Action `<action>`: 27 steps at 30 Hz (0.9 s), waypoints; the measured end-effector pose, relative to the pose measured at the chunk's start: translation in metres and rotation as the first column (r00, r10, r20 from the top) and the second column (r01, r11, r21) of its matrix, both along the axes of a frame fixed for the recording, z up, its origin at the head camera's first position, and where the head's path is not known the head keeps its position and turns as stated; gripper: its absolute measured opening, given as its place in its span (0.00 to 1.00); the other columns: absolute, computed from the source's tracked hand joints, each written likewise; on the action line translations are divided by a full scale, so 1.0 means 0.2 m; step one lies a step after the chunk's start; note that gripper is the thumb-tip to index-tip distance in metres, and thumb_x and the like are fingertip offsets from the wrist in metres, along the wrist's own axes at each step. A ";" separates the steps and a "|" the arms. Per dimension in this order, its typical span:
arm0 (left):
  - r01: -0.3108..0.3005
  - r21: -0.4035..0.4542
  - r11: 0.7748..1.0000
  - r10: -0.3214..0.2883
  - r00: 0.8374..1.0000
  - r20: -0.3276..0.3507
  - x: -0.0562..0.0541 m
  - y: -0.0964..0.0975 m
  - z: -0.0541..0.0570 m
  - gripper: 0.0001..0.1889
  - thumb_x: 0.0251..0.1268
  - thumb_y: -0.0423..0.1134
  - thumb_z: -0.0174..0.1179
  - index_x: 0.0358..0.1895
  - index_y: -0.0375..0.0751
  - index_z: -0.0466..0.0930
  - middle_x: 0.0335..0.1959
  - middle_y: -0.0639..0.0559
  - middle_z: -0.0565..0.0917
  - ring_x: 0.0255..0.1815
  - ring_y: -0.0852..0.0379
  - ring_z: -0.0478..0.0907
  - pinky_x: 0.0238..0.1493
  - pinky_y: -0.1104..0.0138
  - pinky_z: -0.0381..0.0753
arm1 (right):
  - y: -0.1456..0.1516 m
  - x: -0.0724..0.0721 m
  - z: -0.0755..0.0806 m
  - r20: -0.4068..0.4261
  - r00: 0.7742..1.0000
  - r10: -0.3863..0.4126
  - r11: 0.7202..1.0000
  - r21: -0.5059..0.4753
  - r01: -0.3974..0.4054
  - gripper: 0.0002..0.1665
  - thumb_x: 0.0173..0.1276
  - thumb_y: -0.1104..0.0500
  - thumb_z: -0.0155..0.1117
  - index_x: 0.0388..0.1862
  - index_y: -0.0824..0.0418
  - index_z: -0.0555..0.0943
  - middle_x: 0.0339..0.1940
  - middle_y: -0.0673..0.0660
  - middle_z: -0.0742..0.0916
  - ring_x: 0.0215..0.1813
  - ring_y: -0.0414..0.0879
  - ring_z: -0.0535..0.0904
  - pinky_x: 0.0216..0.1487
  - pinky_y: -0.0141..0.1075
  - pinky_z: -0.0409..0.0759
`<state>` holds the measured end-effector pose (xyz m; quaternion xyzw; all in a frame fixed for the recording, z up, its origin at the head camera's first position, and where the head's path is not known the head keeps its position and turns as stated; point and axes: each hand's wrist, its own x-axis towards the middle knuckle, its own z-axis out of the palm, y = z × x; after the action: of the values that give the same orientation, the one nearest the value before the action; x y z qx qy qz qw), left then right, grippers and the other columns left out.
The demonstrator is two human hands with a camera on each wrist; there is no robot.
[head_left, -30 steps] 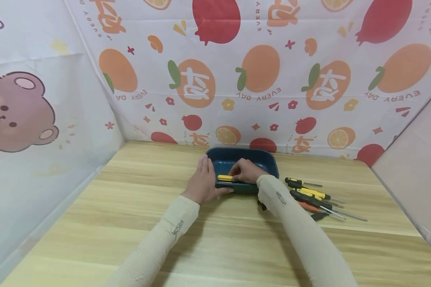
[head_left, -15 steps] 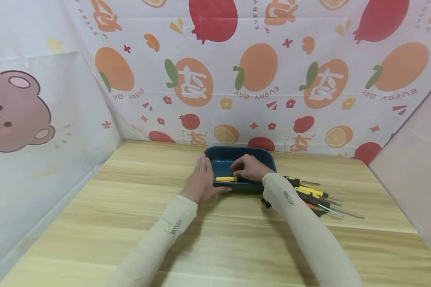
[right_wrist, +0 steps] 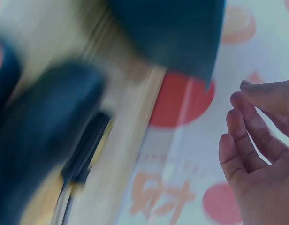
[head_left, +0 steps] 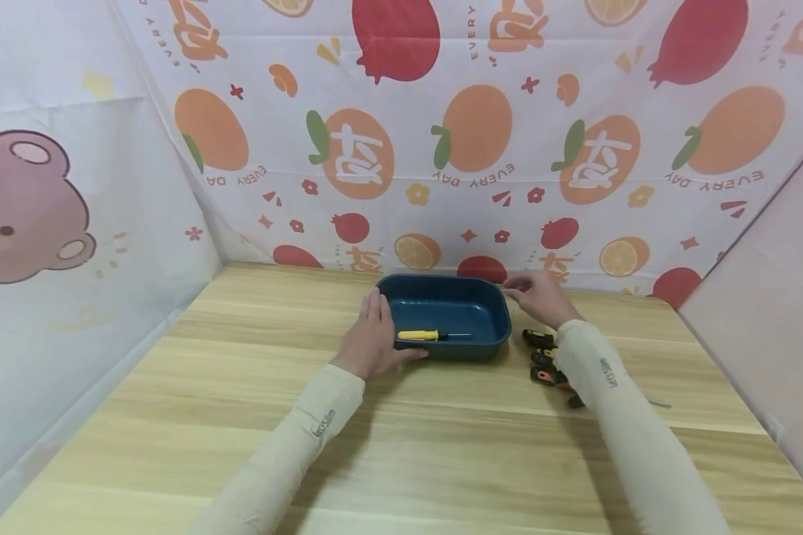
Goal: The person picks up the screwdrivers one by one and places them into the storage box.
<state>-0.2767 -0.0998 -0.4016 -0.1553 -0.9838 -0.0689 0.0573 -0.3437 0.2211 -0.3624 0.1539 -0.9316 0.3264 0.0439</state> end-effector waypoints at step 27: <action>0.008 -0.007 1.000 -0.008 1.000 -0.014 0.00 0.00 -0.01 0.67 0.55 0.78 0.59 0.75 0.18 0.51 0.78 0.25 0.52 0.79 0.32 0.50 0.75 0.53 0.60 | 0.46 0.09 -0.24 0.259 0.966 0.025 0.981 0.180 -0.074 0.11 0.72 0.65 0.65 0.49 0.70 0.86 0.46 0.65 0.89 0.48 0.56 0.83 0.52 0.55 0.81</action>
<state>-0.2757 -0.1003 -0.4030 -0.1598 -0.9830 -0.0645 0.0632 -0.3249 0.3135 -0.4100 0.1374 -0.9520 0.2550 -0.0994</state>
